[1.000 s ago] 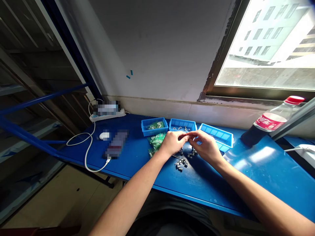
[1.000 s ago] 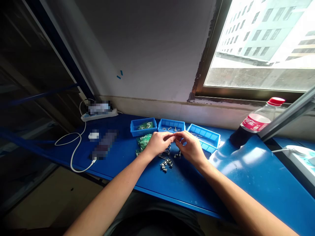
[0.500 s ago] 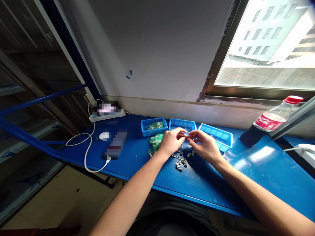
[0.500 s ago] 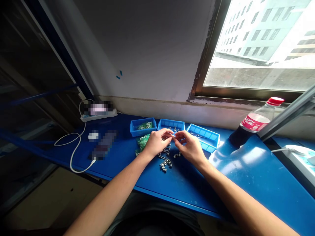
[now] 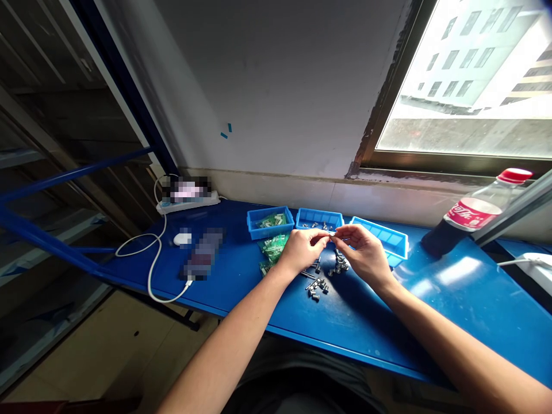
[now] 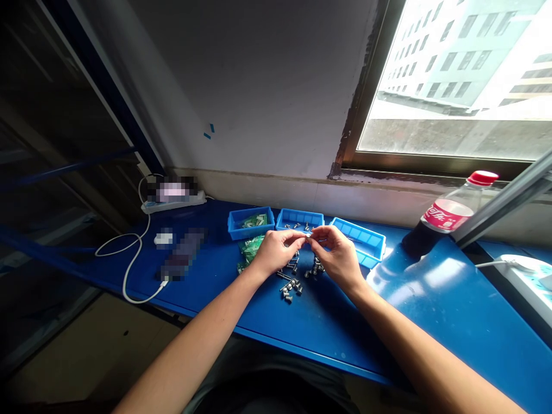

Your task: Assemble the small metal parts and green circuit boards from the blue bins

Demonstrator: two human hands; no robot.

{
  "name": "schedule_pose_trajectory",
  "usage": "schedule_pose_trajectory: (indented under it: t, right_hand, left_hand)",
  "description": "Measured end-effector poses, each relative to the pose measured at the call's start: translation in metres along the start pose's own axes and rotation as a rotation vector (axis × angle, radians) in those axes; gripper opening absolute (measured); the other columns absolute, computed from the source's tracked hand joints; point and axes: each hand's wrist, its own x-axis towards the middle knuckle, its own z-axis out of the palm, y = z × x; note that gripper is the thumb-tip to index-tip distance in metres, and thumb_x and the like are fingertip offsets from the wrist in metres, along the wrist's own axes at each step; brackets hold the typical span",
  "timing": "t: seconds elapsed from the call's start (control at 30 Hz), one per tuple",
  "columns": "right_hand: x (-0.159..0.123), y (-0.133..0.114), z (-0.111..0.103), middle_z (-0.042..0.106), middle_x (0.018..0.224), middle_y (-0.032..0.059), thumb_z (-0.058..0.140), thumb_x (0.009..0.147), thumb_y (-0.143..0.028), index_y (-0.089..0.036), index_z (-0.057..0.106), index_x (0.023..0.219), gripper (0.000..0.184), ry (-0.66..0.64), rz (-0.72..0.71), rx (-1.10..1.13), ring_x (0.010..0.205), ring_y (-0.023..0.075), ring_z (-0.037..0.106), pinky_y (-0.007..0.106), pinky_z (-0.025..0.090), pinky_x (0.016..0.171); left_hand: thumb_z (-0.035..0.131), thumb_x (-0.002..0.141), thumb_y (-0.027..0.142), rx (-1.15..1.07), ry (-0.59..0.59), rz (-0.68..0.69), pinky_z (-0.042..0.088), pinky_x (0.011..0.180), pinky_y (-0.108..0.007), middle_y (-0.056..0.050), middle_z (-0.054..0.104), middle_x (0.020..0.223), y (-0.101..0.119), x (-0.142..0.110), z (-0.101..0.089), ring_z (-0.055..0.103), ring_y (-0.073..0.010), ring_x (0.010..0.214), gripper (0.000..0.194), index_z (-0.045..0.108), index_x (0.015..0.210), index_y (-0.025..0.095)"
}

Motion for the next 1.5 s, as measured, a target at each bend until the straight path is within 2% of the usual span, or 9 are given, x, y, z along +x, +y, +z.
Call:
schedule_pose_trajectory:
  t: [0.27,0.43,0.63,0.9,1.0,1.13,1.23,1.33,1.5]
  right_hand:
    - [-0.003,-0.001,0.002,0.079,0.107,0.0084,0.080,0.091,-0.047,-0.026,0.069,0.112,0.033,-0.021,0.026,0.092,0.100,0.0264,0.078,0.048,0.066,0.097]
    - [-0.003,-0.005,0.001,0.079,0.111,0.0089,0.078,0.093,-0.046,-0.026,0.070,0.112,0.029,-0.025,0.027,0.067,0.100,0.0264,0.078,0.047,0.066,0.093]
    - [-0.003,-0.012,0.002,0.078,0.108,0.0078,0.072,0.098,-0.048,-0.027,0.072,0.113,0.026,0.006,-0.008,-0.011,0.099,0.0260,0.076,0.044,0.066,0.086]
    - [-0.007,-0.014,0.003,0.079,0.103,0.0074,0.066,0.102,-0.043,-0.024,0.072,0.112,0.022,-0.077,-0.143,-0.242,0.079,0.0213,0.072,0.038,0.061,0.073]
    - [-0.006,-0.011,0.001,0.079,0.101,0.0059,0.065,0.103,-0.039,-0.024,0.071,0.113,0.018,-0.104,-0.188,-0.300,0.077,0.0198,0.070,0.037,0.060,0.074]
    - [-0.003,-0.010,-0.002,0.077,0.100,0.0071,0.062,0.105,-0.033,-0.024,0.073,0.111,0.015,-0.226,-0.310,-0.414,0.088,0.0241,0.070,0.042,0.060,0.082]
    - [-0.004,-0.016,-0.001,0.077,0.107,0.0094,0.067,0.103,-0.034,-0.024,0.074,0.115,0.017,-0.412,-0.430,-0.457,0.101,0.0277,0.069,0.048,0.060,0.091]
    - [-0.009,-0.022,0.004,0.073,0.127,0.0123,0.073,0.100,-0.039,-0.025,0.073,0.128,0.031,-0.559,-0.508,-0.482,0.114,0.0311,0.066,0.051,0.059,0.098]
    - [-0.012,-0.022,0.013,0.075,0.118,0.0114,0.065,0.105,-0.028,-0.025,0.078,0.116,0.018,-0.567,-0.550,-0.509,0.106,0.0281,0.067,0.048,0.060,0.094]
  left_hand:
    - [0.071,0.097,0.021,-0.012,0.021,-0.012,0.066,0.100,-0.040,-0.006,0.084,0.113,-0.004,0.001,0.001,0.082,-0.0248,0.104,0.019,0.085,0.109,0.022]
    - [0.070,0.097,0.022,-0.030,0.028,-0.020,0.066,0.100,-0.040,-0.007,0.083,0.116,-0.004,0.000,0.000,0.081,-0.0248,0.104,0.021,0.084,0.112,0.020]
    - [0.073,0.097,0.026,-0.015,0.053,-0.005,0.066,0.088,-0.034,-0.006,0.085,0.105,-0.006,0.004,-0.003,0.081,-0.0214,0.092,0.014,0.081,0.107,0.020]
    - [0.068,0.101,0.030,0.381,0.276,0.056,0.058,0.079,-0.033,-0.006,0.080,0.094,-0.018,0.018,-0.026,0.072,-0.0197,0.081,0.016,0.079,0.095,0.020]
    - [0.067,0.101,0.026,0.449,0.271,0.069,0.056,0.079,-0.033,-0.006,0.080,0.097,-0.023,0.024,-0.030,0.072,-0.0209,0.086,0.014,0.080,0.098,0.020]
    - [0.064,0.104,0.030,0.583,0.209,0.135,0.054,0.096,-0.043,-0.010,0.081,0.109,-0.028,0.028,-0.022,0.070,-0.0282,0.106,0.021,0.082,0.111,0.020]
    - [0.062,0.105,0.030,0.621,0.169,0.146,0.053,0.097,-0.046,-0.009,0.081,0.109,-0.027,0.026,-0.015,0.068,-0.0288,0.103,0.023,0.082,0.110,0.020]
    - [0.060,0.105,0.026,0.596,0.136,0.181,0.054,0.096,-0.044,-0.008,0.080,0.106,-0.025,0.019,-0.014,0.067,-0.0270,0.099,0.023,0.082,0.105,0.020]
    - [0.060,0.104,0.023,0.529,0.151,0.231,0.055,0.096,-0.042,-0.009,0.078,0.108,-0.022,0.012,-0.017,0.067,-0.0262,0.103,0.020,0.079,0.111,0.019]
